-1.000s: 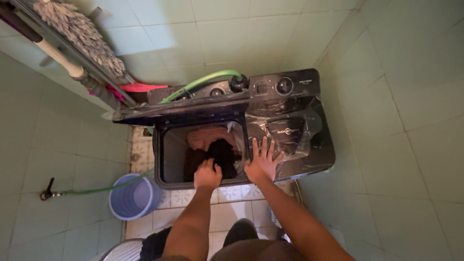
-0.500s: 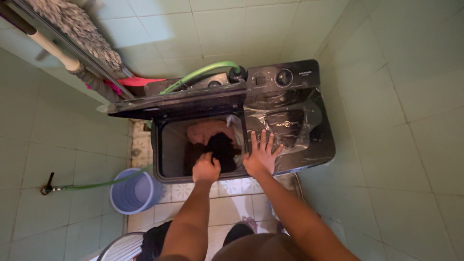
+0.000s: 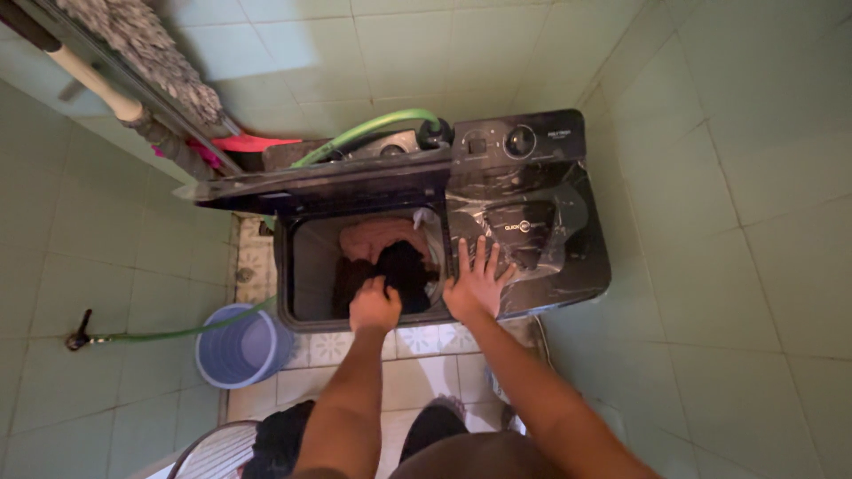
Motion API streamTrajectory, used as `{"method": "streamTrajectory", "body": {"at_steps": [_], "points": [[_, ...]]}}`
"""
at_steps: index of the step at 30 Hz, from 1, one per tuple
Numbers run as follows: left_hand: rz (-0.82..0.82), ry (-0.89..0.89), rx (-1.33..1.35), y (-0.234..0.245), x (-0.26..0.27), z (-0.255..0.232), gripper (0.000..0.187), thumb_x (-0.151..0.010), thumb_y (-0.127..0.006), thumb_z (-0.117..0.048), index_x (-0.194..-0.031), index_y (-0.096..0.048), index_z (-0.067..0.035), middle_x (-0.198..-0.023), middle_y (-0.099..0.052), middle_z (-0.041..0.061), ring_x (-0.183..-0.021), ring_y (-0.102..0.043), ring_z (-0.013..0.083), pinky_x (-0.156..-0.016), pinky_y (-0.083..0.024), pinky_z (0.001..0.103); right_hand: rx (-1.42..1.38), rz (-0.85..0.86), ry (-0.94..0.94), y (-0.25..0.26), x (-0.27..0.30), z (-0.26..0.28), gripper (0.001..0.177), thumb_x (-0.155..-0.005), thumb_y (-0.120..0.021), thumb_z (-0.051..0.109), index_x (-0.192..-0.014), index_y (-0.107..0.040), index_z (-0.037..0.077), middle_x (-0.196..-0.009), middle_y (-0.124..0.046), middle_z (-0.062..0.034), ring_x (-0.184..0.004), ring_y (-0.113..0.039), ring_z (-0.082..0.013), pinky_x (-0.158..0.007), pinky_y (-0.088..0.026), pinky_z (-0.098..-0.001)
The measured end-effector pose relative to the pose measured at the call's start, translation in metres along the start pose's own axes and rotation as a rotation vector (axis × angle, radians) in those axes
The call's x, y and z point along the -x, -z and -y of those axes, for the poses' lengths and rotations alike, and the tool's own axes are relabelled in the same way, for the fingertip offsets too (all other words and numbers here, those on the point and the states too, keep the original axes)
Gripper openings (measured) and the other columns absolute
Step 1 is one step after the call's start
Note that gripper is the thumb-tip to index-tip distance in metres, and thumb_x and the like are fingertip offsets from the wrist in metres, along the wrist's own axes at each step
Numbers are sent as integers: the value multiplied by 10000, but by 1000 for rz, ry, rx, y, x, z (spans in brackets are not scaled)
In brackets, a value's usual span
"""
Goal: Transferring laundry to the spin dryer tub of a twin-tub washing machine and starting the cycle.
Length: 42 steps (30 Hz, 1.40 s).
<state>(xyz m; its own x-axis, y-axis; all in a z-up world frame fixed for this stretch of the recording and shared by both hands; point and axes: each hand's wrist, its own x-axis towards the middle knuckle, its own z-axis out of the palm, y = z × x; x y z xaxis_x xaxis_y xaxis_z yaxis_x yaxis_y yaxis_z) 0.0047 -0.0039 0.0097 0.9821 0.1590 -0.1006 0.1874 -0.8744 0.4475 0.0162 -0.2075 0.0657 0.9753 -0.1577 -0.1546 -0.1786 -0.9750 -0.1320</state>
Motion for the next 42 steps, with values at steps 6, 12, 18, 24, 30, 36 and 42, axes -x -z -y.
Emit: {"method": "streamTrajectory", "body": {"at_steps": [6,12,18,24,30,36,42], "points": [[-33,-16,-15,-11,4,10,376,-890,-574,-320,-1188,-676,-116,-1137,-688,132,-1045,-672,368,-853,-573,510,5,-33,26,0,6,1,925,-816,-606,415,-1631,-198,258,-1716,-88,-127,-1568,-39,-415,-1159,-11,-760],[-73,-61,-10,-21,0,16,373,-898,-569,-319,-1190,-681,-116,-1133,-688,132,-1033,-675,367,-851,-576,502,16,-29,7,3,4,3,924,-827,-599,412,-1640,-186,265,-1718,-89,-110,-1572,-39,-403,-1166,-19,-758],[-64,-59,11,-16,-1,14,376,-893,-575,-314,-1193,-680,-113,-1141,-689,131,-1042,-674,368,-853,-574,508,52,-15,-5,-1,1,3,912,-835,-585,424,-1636,-179,270,-1716,-70,-97,-1563,-22,-398,-1166,-10,-743],[16,-24,-4,-9,-1,8,382,-898,-577,-329,-1202,-662,-115,-1154,-676,142,-1056,-664,378,-866,-568,512,52,-7,-22,3,3,7,903,-848,-573,439,-1646,-179,286,-1731,-77,-93,-1582,-21,-388,-1183,-2,-737],[26,-34,3,-9,2,10,382,-895,-573,-326,-1209,-659,-127,-1165,-674,133,-1060,-657,377,-865,-566,512,63,0,-32,-2,4,6,897,-846,-568,446,-1636,-174,288,-1719,-72,-93,-1575,-16,-388,-1175,5,-733],[12,-48,8,-9,0,13,397,-893,-571,-325,-1220,-663,-120,-1165,-679,132,-1075,-657,372,-871,-569,506,55,5,-30,3,5,10,904,-842,-576,430,-1640,-173,298,-1727,-75,-91,-1574,-24,-387,-1178,-1,-733],[-11,-35,31,-15,1,11,402,-890,-573,-326,-1221,-663,-116,-1178,-677,139,-1073,-662,369,-870,-571,504,16,-16,-33,-4,3,3,924,-810,-605,421,-1629,-194,301,-1722,-93,-92,-1576,-27,-387,-1176,4,-738]]}}
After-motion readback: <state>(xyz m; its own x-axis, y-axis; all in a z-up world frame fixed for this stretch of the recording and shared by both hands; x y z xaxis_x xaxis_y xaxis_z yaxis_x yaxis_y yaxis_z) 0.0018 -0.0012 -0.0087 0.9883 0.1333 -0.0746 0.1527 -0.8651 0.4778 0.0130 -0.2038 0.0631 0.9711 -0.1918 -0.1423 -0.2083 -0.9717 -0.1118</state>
